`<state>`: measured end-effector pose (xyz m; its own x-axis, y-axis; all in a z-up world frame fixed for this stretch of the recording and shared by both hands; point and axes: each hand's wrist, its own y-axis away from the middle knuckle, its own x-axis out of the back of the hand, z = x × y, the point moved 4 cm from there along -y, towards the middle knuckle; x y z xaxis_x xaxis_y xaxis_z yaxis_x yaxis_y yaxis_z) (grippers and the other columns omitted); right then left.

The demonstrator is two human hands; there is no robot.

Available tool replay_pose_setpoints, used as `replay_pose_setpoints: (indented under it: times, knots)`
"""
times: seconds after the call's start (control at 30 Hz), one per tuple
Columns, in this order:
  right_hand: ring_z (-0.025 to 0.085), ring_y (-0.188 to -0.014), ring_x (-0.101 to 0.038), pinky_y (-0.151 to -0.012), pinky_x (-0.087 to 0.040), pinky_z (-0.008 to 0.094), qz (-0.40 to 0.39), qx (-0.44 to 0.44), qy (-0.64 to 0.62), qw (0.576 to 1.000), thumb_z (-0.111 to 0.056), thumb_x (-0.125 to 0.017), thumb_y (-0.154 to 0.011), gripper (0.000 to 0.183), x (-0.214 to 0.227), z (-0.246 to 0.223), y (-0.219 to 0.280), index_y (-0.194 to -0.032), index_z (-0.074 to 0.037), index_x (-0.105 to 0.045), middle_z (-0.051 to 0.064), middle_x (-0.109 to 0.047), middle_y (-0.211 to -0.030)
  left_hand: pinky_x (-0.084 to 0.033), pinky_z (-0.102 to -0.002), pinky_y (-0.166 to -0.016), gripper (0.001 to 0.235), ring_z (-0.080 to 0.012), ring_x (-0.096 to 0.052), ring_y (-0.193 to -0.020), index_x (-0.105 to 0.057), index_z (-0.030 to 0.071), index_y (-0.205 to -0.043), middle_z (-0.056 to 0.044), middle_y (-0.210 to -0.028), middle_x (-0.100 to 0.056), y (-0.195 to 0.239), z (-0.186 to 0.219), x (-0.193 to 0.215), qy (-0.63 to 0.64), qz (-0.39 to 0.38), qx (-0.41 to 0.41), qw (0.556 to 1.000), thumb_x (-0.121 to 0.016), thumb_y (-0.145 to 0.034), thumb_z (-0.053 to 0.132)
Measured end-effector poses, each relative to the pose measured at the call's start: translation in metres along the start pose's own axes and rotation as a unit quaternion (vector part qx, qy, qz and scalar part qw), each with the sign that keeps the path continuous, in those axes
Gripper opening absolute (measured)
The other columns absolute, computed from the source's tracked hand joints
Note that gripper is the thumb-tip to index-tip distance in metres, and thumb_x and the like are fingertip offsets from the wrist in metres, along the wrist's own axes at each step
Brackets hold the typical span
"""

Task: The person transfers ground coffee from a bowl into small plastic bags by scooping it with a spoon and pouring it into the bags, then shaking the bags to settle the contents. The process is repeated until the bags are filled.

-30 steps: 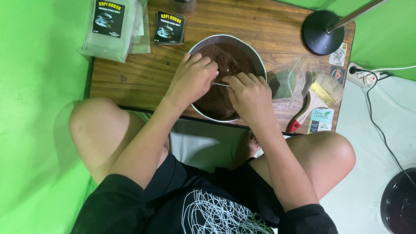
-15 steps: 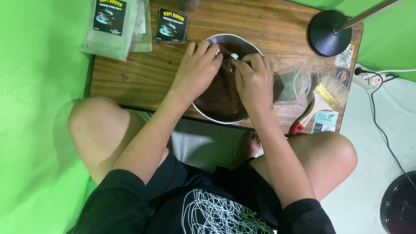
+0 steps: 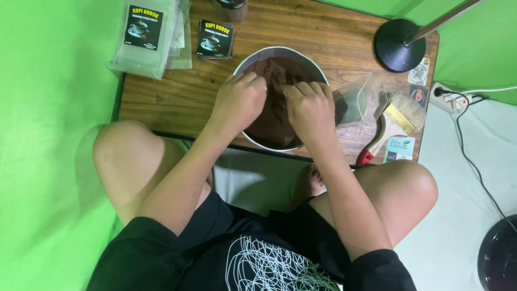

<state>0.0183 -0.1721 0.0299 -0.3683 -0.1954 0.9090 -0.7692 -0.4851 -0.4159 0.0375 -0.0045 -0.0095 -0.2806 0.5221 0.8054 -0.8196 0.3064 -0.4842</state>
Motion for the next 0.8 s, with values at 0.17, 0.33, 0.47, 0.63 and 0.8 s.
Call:
replay_pose_setpoints:
  times: [0.17,0.33,0.47,0.63,0.8]
  knots:
    - [0.027,-0.082,-0.07,-0.08,-0.054,0.042,-0.04,-0.066,-0.101,0.992,-0.013,-0.072,-0.094,0.016,0.024,0.001,0.004,-0.109,-0.018,-0.076,0.002,-0.068,-0.085,-0.054,-0.048,-0.07,0.016,-0.0376,-0.069,-0.083,-0.066,0.011,-0.089,-0.013,-0.08,-0.064,-0.004,0.009,0.039,0.178,-0.067,0.113,0.975,-0.057,-0.099,0.021]
    - [0.031,-0.081,-0.074,-0.073,-0.058,0.044,-0.114,-0.12,-0.211,0.963,-0.011,-0.071,-0.094,0.019,0.013,-0.004,0.012,-0.111,-0.018,-0.076,0.003,-0.071,-0.087,-0.053,-0.05,-0.067,0.02,-0.0434,-0.069,-0.078,-0.067,0.006,-0.082,-0.018,-0.076,-0.068,0.004,0.016,0.008,0.257,-0.184,0.071,0.946,-0.052,-0.095,0.011]
    - [0.036,-0.087,-0.074,-0.076,-0.06,0.046,-0.073,-0.143,-0.308,0.938,-0.003,-0.075,-0.089,0.025,0.002,-0.001,0.012,-0.111,-0.016,-0.077,0.01,-0.073,-0.089,-0.058,-0.049,-0.071,0.021,-0.0378,-0.072,-0.083,-0.07,0.013,-0.091,-0.011,-0.083,-0.069,-0.006,-0.004,0.003,0.137,-0.159,0.097,0.973,-0.052,-0.1,0.018]
    - [0.035,-0.095,-0.074,-0.082,-0.06,0.044,-0.011,-0.168,-0.328,0.93,-0.001,-0.076,-0.09,0.027,-0.005,0.004,0.009,-0.115,-0.012,-0.077,0.013,-0.076,-0.099,-0.059,-0.051,-0.072,0.024,-0.0356,-0.072,-0.084,-0.068,0.014,-0.095,-0.01,-0.087,-0.068,-0.012,-0.009,0.017,0.084,-0.147,0.119,0.978,-0.052,-0.104,0.028]
    - [0.025,-0.086,-0.074,-0.073,-0.062,0.036,0.053,-0.126,-0.191,0.972,-0.005,-0.075,-0.093,0.016,-0.021,0.01,0.006,-0.103,-0.017,-0.077,0.001,-0.072,-0.092,-0.058,-0.051,-0.07,0.02,-0.039,-0.07,-0.086,-0.068,0.01,-0.089,-0.014,-0.083,-0.068,-0.004,0.003,0.002,0.163,-0.159,0.066,0.972,-0.053,-0.099,0.018]
